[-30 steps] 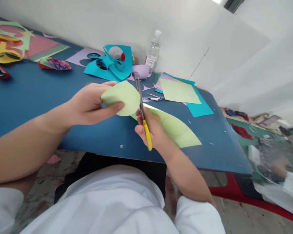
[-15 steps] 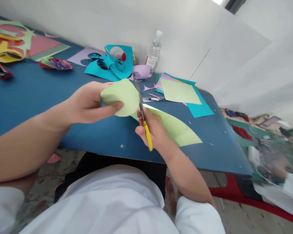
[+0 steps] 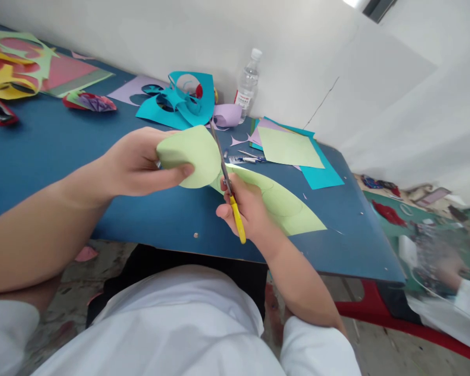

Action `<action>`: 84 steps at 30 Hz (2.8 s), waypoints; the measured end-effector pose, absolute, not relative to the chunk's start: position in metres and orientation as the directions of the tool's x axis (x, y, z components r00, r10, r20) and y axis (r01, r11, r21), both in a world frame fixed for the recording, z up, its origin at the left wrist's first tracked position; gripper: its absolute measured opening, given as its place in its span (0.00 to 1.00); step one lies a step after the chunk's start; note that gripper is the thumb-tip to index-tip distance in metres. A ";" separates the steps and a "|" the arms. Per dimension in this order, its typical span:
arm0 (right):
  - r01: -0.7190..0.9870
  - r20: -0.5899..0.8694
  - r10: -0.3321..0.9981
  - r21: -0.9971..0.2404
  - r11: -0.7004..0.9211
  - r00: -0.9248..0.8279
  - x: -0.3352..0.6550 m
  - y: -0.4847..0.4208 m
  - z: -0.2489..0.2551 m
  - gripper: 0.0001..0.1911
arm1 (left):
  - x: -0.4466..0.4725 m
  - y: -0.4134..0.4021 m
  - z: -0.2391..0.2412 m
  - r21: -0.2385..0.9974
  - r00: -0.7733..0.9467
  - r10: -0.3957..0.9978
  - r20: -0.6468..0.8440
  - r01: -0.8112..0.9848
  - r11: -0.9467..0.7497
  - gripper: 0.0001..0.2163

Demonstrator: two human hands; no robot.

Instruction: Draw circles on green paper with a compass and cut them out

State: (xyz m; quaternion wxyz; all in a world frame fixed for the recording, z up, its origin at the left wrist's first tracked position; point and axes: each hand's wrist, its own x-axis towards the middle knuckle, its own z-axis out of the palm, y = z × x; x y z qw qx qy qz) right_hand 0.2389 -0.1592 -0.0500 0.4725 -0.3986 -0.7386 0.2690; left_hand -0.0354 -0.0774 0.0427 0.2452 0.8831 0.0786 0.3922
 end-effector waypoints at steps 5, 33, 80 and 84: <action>0.303 0.520 0.812 -0.754 0.583 -0.267 0.240 -0.159 -0.050 0.38 | -0.036 -0.078 0.044 0.529 0.681 0.387 0.622 -0.001 -0.849 0.13; 0.318 0.536 0.808 -0.743 0.589 -0.244 0.239 -0.157 -0.045 0.39 | -0.038 -0.072 0.034 0.649 0.594 0.494 0.635 -0.062 -0.759 0.20; 0.264 0.447 0.767 -0.756 0.599 -0.461 0.246 -0.156 -0.050 0.39 | -0.022 -0.083 0.023 0.575 0.505 0.471 0.723 -0.063 -0.815 0.20; 0.289 0.436 0.773 -0.750 0.595 -0.461 0.245 -0.156 -0.050 0.42 | -0.024 -0.084 0.023 0.639 0.536 0.567 0.626 0.064 -0.767 0.21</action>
